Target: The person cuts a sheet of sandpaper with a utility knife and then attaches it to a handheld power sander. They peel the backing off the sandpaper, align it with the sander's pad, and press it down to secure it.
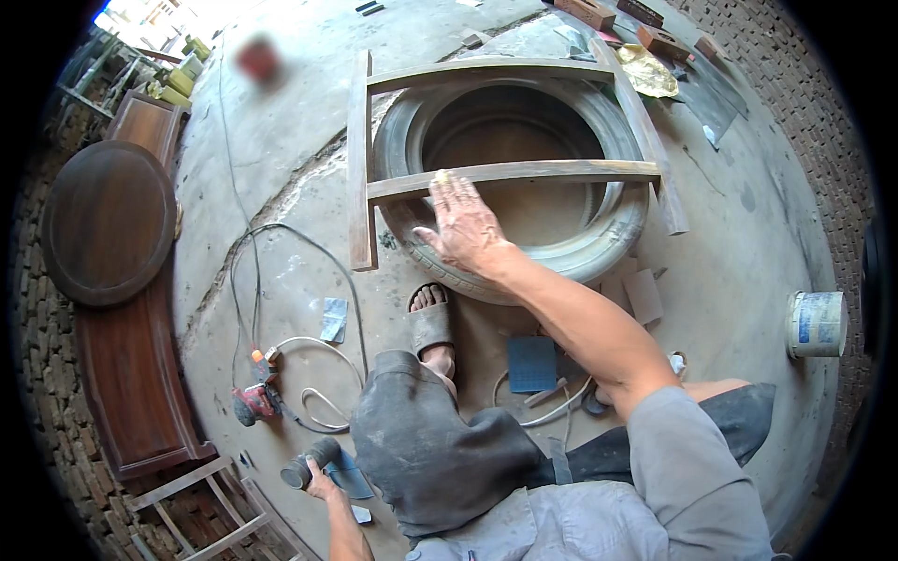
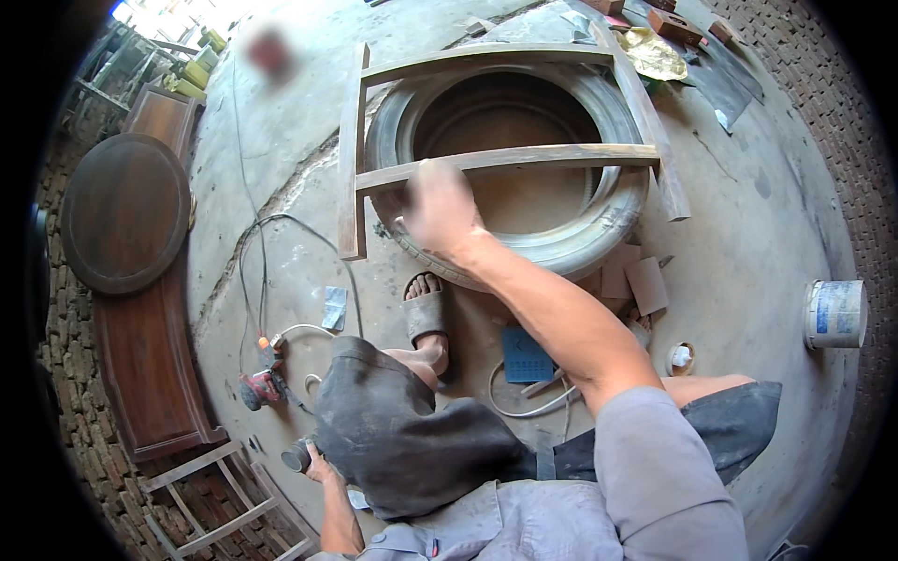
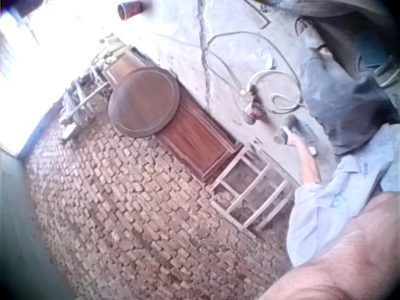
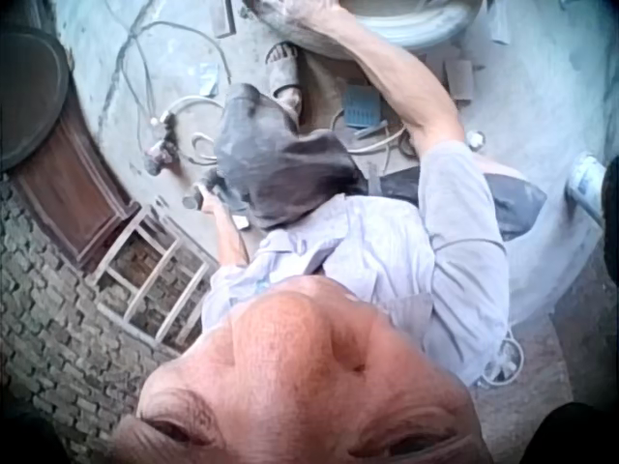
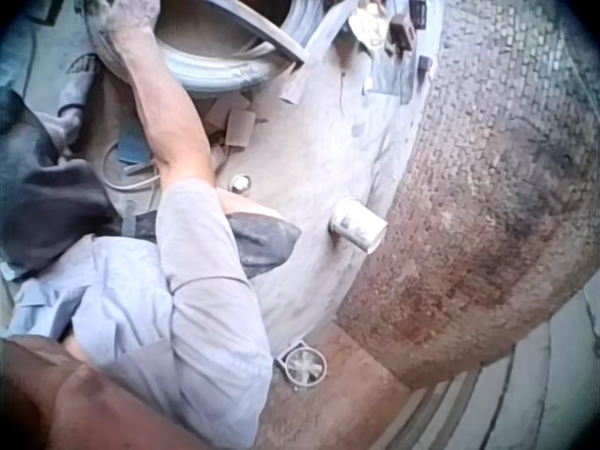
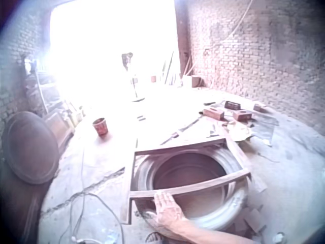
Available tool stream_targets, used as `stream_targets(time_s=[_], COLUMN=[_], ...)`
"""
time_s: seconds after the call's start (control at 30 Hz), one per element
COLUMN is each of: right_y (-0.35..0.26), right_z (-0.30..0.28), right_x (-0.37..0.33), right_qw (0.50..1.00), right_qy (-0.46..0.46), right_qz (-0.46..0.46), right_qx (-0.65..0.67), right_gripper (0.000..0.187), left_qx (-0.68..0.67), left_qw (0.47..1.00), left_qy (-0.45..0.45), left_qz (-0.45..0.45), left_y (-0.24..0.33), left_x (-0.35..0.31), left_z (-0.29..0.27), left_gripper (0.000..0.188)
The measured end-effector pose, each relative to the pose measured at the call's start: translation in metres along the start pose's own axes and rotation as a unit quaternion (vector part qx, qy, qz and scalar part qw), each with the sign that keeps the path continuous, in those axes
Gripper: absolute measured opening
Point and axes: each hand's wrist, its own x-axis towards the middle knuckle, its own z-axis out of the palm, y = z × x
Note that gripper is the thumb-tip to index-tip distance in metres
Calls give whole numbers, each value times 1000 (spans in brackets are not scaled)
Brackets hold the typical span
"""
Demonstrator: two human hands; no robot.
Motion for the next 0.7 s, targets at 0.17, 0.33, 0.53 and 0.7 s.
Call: stream_targets(time_s=[0.17, 0.33, 0.53, 0.7], right_y=[44, 30, -8, 7], right_z=[-5, -3, 17, 19], right_x=[-26, -17, 9, -1], right_qw=[932, 925, 998, 999], right_qy=[358, 378, 26, 8], right_qz=[-52, -11, 62, 24], right_qx=[17, 27, 11, -26], right_gripper=[33, 32, 85, 86], left_qx=[-5, -18, 11, 31], left_qw=[1000, 999, 998, 996], left_qy=[-2, 6, -29, -58], left_qz=[-28, -35, -54, -53], left_y=[8, 3, 21, 49], left_x=[-6, -5, -38, -105], left_z=[7, 4, 14, 36], left_gripper=[61, 61, 56, 55])
